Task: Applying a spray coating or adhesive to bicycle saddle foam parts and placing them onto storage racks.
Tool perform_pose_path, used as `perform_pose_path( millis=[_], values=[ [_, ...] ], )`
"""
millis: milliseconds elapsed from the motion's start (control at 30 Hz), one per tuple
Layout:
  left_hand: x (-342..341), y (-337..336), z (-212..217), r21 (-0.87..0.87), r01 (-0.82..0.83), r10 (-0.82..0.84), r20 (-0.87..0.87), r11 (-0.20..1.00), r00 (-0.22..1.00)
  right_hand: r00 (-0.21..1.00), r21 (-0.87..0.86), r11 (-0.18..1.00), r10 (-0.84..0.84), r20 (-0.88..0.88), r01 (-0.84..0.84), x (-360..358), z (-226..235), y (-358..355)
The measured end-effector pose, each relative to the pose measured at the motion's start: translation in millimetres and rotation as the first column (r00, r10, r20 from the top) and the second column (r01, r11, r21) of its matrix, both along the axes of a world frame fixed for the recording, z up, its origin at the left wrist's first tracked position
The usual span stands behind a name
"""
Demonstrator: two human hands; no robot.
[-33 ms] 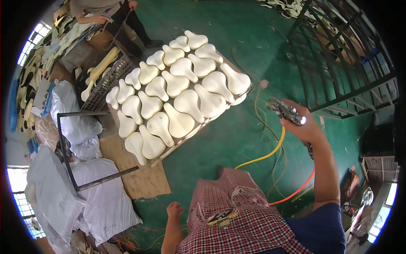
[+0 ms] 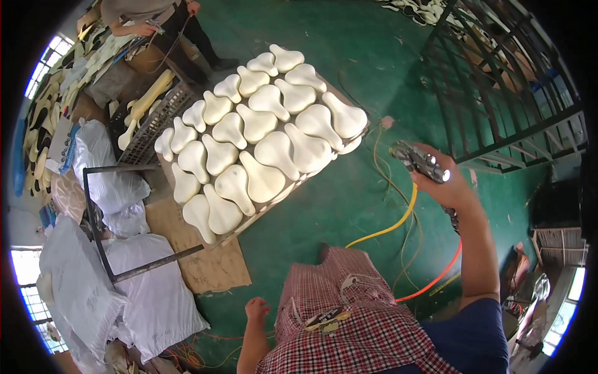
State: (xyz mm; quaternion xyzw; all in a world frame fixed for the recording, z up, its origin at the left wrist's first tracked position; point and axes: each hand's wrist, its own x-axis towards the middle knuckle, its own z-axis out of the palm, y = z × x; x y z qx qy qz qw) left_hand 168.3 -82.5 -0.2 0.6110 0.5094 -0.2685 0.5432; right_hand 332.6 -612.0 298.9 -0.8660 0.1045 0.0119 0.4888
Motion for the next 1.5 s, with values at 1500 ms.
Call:
perform_pose_path(
  millis=[1500],
  values=[
    [-9.5, -7.8, 7.7, 0.08, -0.03, 0.032, -0.026, 0.996, 0.999, 0.986, 0.118, 0.993, -0.049, 0.161, 0.03, 109.9, -8.3, -16.9]
  ],
)
